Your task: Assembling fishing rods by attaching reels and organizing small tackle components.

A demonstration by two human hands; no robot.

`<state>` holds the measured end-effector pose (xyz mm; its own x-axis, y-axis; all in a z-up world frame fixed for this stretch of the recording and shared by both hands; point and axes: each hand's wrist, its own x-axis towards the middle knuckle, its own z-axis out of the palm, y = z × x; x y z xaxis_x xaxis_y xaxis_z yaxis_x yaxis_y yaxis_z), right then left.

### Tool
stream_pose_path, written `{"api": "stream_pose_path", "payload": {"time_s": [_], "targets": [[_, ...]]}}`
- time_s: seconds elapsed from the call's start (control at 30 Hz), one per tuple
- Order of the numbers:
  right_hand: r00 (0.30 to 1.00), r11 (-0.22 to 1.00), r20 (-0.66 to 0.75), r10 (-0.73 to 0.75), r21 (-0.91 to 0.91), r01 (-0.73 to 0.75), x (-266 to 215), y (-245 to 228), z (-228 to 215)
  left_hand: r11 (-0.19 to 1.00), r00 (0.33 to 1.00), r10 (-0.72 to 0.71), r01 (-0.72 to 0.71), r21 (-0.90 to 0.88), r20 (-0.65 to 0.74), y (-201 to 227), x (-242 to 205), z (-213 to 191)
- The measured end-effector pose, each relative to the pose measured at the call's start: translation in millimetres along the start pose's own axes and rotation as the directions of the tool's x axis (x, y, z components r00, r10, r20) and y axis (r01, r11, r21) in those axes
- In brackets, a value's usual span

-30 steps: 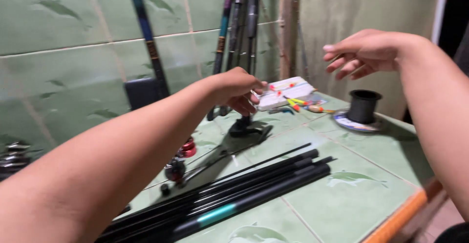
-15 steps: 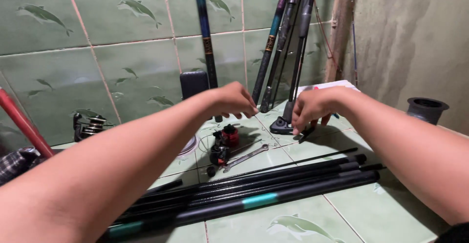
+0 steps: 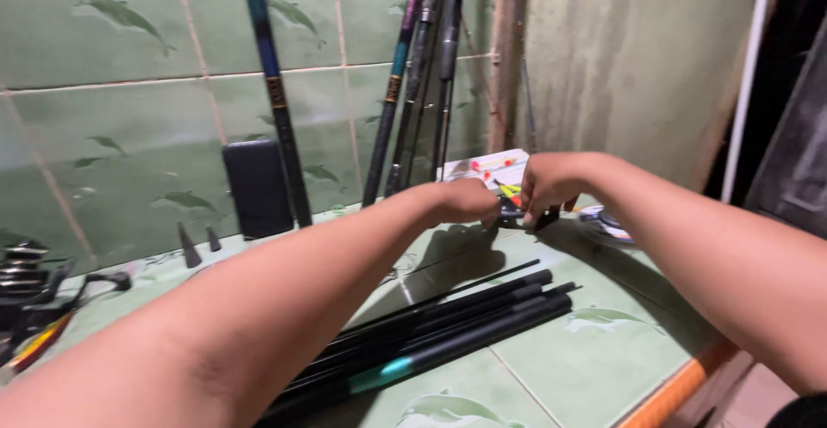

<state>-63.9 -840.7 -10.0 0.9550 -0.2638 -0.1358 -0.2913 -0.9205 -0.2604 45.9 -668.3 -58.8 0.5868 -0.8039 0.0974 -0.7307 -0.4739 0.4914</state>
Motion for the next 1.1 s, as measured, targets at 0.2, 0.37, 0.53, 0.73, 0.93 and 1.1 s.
{"api": "stream_pose_path", "payload": {"time_s": [0.2, 0.37, 0.53, 0.73, 0.93, 1.1], "targets": [[0.993, 1.0, -0.122, 0.002, -0.002, -0.002, -3, 3, 6, 0.997, 0.999, -0.032, 0.03, 0.066, 0.024, 5, -6, 4], [0.985, 0.988, -0.142, -0.095, 0.108, 0.111, -55, -72, -14, 0.998, 0.996, -0.054, 0.055, 0.022, -0.064, -7, -83, -83], [0.946, 0.909, -0.081, -0.314, 0.261, 0.324, -57, -149, 3, 0.975, 0.969, -0.219, 0.221, 0.006, -0.109, -37, -175, -141], [0.847, 0.815, 0.047, -0.529, 0.306, 0.492, -35, -214, 49, 0.928, 0.93, -0.357, 0.364, 0.086, -0.086, -96, -225, -148], [0.791, 0.804, 0.155, -0.591, 0.189, 0.564, -20, -235, 81, 0.929, 0.927, -0.369, 0.371, 0.014, -0.069, -127, -213, -125], [0.811, 0.797, 0.039, -0.584, 0.218, 0.563, -19, -229, 80, 0.963, 0.954, -0.264, 0.269, 0.021, -0.14, -118, -194, -120]]}}
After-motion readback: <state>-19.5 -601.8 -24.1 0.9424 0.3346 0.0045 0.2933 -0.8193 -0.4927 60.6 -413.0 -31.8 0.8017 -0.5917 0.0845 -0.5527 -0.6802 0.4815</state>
